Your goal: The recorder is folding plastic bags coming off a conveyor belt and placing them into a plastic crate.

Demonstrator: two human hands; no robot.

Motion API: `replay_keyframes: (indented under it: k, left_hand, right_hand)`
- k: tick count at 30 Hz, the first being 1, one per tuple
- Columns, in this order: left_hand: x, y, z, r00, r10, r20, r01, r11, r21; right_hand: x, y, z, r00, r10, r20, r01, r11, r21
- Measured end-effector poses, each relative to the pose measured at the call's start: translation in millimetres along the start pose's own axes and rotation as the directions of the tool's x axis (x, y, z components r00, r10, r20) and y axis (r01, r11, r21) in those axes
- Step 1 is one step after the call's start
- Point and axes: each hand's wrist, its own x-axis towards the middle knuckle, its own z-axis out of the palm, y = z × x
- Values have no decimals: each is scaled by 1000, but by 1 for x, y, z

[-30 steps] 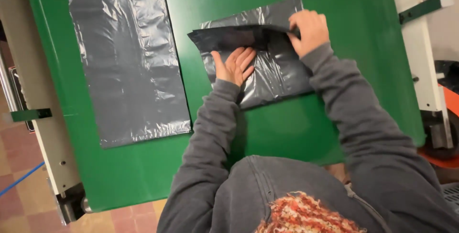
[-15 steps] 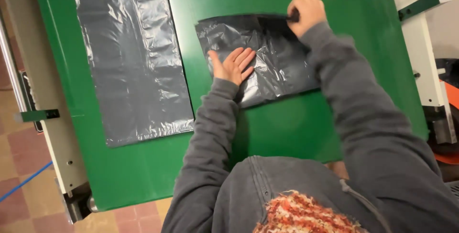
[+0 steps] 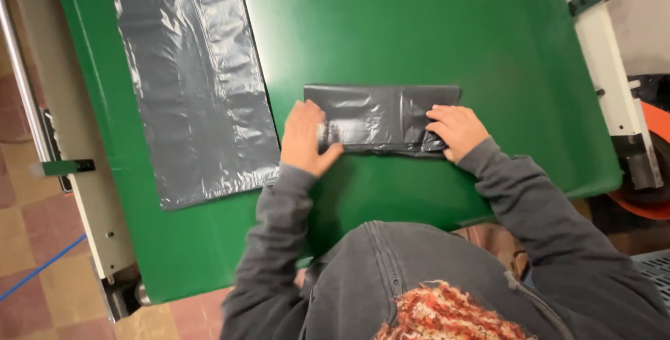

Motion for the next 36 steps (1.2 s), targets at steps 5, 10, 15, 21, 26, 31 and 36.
replay_keyframes:
  k: [5, 10, 15, 21, 26, 31, 36]
  left_hand:
    - [-25, -19, 22, 814, 245, 526, -526, 696, 489]
    - [-11, 69, 34, 508, 178, 843, -284, 958, -32]
    - [3, -14, 120, 485, 236, 842, 385, 807, -448]
    - [3, -31, 164, 585, -48, 810, 626, 661, -413]
    - [2, 37, 143, 797, -333, 504, 326, 939, 106]
    - [-25, 33, 68, 983, -151, 102, 137, 982, 132]
    - [-93, -52, -63, 994, -89, -56, 103, 930, 354]
  right_hand:
    - [53, -88, -29, 811, 269, 520, -194, 961, -195]
    - [4, -116, 78, 983, -72, 167, 38, 979, 198]
    - [-116, -70, 140, 968, 231, 100, -242, 736, 632]
    - [-116, -26, 126, 302, 693, 655, -596, -399, 697]
    - [-106, 5, 106, 383, 439, 813, -223, -810, 542]
    - [-69, -36, 24, 416, 886, 205, -690, 161, 706]
    - [29, -151, 100, 889, 449, 94, -235, 270, 934]
